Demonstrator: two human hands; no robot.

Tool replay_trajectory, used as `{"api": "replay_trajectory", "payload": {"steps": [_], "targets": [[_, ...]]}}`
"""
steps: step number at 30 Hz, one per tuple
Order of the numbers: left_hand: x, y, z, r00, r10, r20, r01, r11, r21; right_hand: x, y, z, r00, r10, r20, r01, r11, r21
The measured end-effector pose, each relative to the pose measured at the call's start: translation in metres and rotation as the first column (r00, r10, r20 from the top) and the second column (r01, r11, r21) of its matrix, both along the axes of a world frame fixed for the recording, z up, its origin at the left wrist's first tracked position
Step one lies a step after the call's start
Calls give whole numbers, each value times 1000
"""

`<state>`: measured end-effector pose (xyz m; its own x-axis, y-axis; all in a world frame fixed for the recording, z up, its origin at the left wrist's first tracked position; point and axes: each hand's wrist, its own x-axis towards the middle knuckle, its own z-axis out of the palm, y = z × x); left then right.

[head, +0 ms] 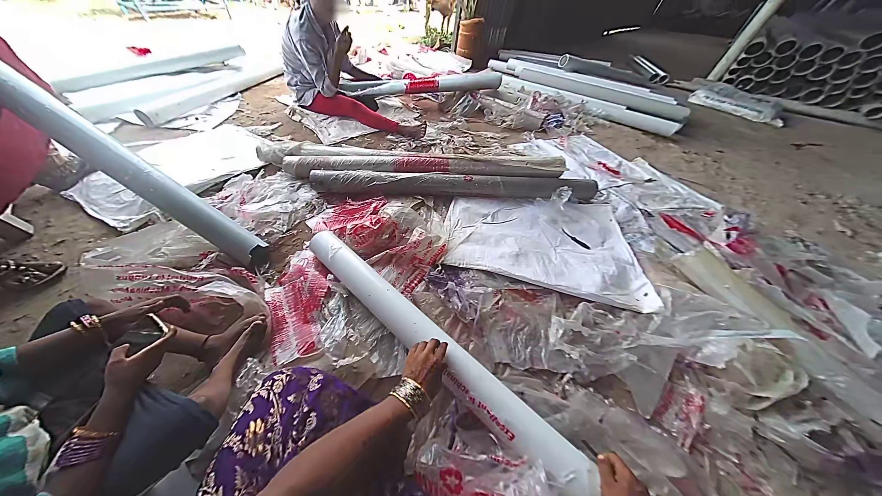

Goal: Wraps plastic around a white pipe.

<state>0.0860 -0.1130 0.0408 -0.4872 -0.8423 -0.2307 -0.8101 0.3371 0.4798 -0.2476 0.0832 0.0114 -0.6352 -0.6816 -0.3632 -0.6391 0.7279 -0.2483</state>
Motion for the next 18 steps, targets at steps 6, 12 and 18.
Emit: {"api": "replay_trajectory", "payload": {"steps": [6,12,18], "targets": [[-4,5,-17,997,-25,67,36,986,-165,-3,1,-7,1000,7,-5,-7,999,-42],[-5,9,-15,998,22,61,-11,986,-166,5,-2,-6,998,-35,-45,34,999,-16],[0,-10,-7,988,111,-106,-112,994,-7,-1,-3,-8,998,-34,-49,33,999,-28]]}}
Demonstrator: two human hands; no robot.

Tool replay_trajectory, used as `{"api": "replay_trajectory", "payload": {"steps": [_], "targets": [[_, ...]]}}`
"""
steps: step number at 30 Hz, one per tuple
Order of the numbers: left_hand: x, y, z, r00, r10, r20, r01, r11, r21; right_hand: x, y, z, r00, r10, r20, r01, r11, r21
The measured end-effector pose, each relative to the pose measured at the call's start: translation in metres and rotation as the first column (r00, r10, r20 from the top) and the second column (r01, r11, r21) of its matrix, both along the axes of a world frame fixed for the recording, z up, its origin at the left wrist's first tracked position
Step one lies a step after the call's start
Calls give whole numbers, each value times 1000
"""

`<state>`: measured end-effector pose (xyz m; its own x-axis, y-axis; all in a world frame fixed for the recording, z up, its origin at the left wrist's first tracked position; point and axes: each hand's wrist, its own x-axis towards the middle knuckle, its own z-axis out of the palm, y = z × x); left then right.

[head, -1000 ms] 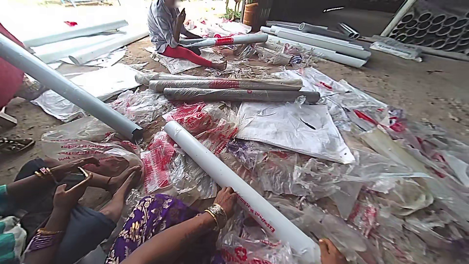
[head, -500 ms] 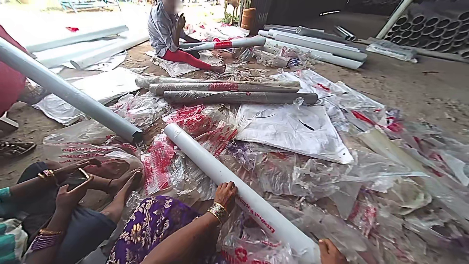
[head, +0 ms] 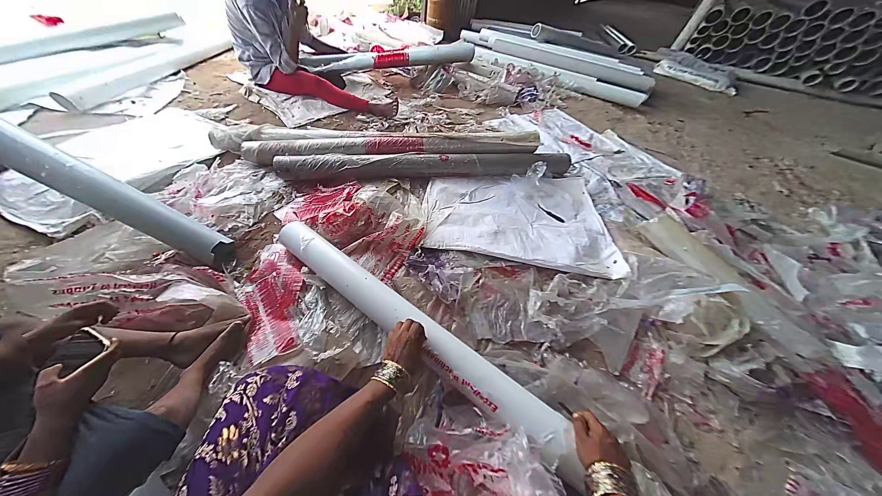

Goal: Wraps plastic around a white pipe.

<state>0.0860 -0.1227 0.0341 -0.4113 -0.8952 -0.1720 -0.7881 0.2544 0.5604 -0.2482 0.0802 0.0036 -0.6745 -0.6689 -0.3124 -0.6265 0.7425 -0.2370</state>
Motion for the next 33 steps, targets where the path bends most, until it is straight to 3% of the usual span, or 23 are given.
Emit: {"api": "replay_trajectory", "payload": {"steps": [5,10,15,21,26,33], "targets": [[18,-6,7,999,32,-42,-27,992,127,5,0,1,1000,-16,9,15,1000,1],[11,4,-12,997,-66,-33,62,992,-113,5,-1,5,1000,-14,0,14,1000,-6],[8,18,-29,993,-116,-30,98,933,-345,5,-2,7,1000,-17,10,17,1000,17],[1,14,-30,996,-88,30,93,920,-381,3,-1,5,1000,-18,12,18,1000,-12],[-8,18,-16,967,-70,243,104,986,-127,7,-3,10,1000,-24,18,24,999,26],[-1,40,3,944,-147,295,108,984,142,6,-2,10,999,-24,27,24,999,33]]}}
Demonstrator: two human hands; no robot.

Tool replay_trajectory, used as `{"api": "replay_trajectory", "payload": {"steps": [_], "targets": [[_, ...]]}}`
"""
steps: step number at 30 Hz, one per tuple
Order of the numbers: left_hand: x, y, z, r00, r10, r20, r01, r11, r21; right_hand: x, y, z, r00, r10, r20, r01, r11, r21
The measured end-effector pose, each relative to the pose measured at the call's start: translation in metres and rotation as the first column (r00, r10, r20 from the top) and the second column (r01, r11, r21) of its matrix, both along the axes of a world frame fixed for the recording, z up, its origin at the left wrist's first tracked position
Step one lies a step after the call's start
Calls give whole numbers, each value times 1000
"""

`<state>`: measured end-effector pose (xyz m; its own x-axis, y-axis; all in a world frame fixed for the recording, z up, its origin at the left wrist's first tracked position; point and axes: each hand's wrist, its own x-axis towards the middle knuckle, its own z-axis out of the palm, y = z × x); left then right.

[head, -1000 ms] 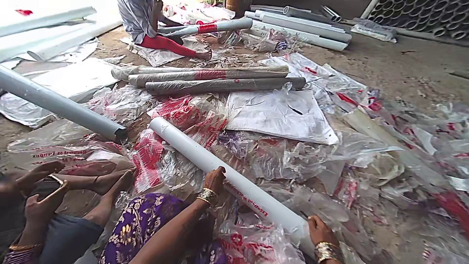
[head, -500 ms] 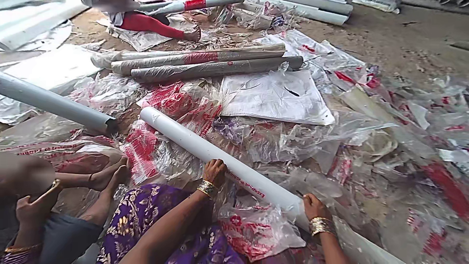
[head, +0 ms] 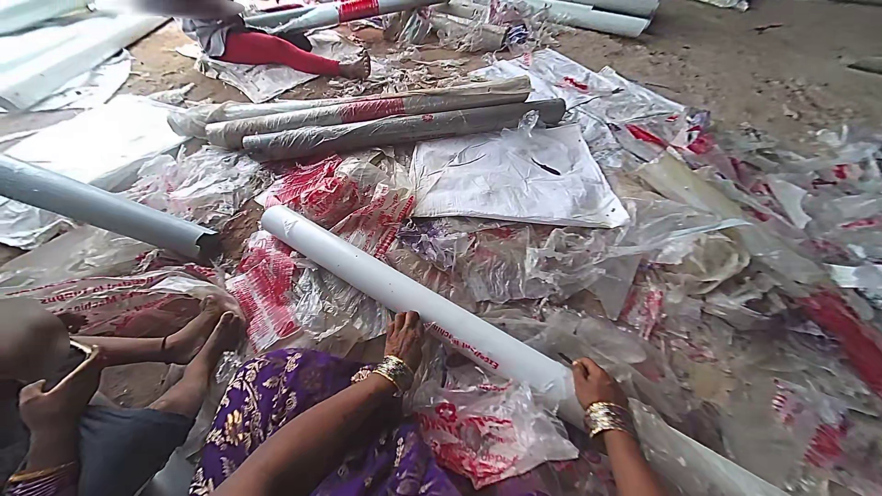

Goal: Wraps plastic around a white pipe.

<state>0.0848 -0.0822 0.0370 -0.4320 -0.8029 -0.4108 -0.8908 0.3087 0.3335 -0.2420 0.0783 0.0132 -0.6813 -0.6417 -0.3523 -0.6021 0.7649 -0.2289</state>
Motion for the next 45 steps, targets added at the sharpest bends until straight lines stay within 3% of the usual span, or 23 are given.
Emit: {"api": "replay_trajectory", "payload": {"steps": [3,6,11,19,22,25,28,30,32,34,36,40,45], "targets": [[0,1,8,997,-60,53,57,996,70,0,0,-1,1000,-4,4,4,1000,3],[3,8,7,996,-94,4,93,993,66,-1,-2,2,1000,-8,0,8,1000,12],[5,-2,-5,952,-60,-301,0,981,-196,-1,-2,0,1000,-8,12,8,1000,4],[-1,-10,-38,933,-191,-304,2,850,-526,2,0,4,1000,-5,3,5,1000,1],[-7,-9,-34,960,-142,-242,16,888,-459,2,-1,4,1000,-6,-3,6,1000,5],[-10,-6,-21,981,-88,-172,48,973,-225,4,-1,6,1000,-10,-5,10,1000,17],[-6,16,-16,970,-193,-145,180,979,-94,5,-1,8,1000,-10,-6,10,999,30],[-1,32,-16,929,-347,-130,353,935,31,5,-2,8,1000,-16,2,15,999,41],[6,52,-27,810,-554,-193,577,812,93,2,-3,6,1000,-17,6,17,998,56],[5,64,-35,708,-661,-247,696,712,92,0,-3,5,1000,-18,-2,18,998,52],[-3,59,-26,761,-603,-238,635,767,90,1,-2,4,1000,-18,-2,18,999,46],[-5,21,4,947,-265,-181,284,955,87,1,-2,8,1000,-11,-1,11,999,42],[15,-11,-1,990,-51,-131,33,990,-141,2,-3,6,1000,-12,9,11,999,39]]}}
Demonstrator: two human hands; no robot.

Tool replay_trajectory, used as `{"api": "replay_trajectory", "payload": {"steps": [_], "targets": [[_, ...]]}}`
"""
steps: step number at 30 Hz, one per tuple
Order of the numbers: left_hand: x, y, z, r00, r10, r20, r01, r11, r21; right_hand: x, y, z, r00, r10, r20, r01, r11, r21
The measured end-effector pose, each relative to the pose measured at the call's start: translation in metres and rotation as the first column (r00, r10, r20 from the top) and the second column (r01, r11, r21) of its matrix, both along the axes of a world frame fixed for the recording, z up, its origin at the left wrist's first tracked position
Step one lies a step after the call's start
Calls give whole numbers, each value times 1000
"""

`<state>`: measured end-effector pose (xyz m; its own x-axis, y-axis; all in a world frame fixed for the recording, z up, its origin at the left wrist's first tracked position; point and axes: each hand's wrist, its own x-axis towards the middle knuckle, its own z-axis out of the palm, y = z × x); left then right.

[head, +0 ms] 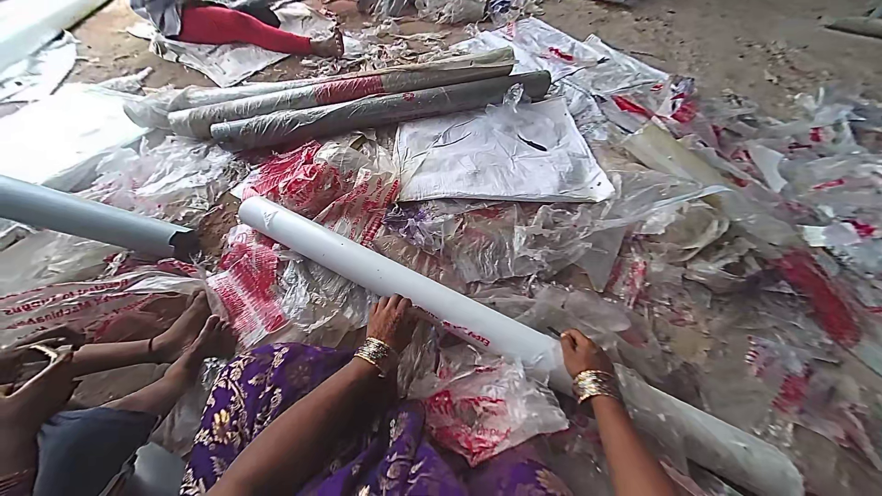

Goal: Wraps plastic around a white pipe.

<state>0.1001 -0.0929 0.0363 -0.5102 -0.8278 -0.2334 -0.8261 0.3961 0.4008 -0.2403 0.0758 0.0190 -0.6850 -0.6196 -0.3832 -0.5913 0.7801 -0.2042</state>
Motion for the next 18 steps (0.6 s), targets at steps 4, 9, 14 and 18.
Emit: {"api": "replay_trajectory", "payload": {"steps": [4,9,14,18], "targets": [[-10,-7,-10,1000,9,13,-7,992,-127,-1,1,-2,1000,4,-9,-4,1000,-10],[-15,-5,-20,999,-25,26,30,974,-225,1,0,2,1000,-5,-5,5,1000,-10],[-17,2,-15,992,-99,78,104,993,-59,2,-1,4,1000,-2,-2,2,1000,-5],[-14,3,-7,966,-199,167,181,976,121,-1,-2,3,1000,-2,14,1,1000,27]]}}
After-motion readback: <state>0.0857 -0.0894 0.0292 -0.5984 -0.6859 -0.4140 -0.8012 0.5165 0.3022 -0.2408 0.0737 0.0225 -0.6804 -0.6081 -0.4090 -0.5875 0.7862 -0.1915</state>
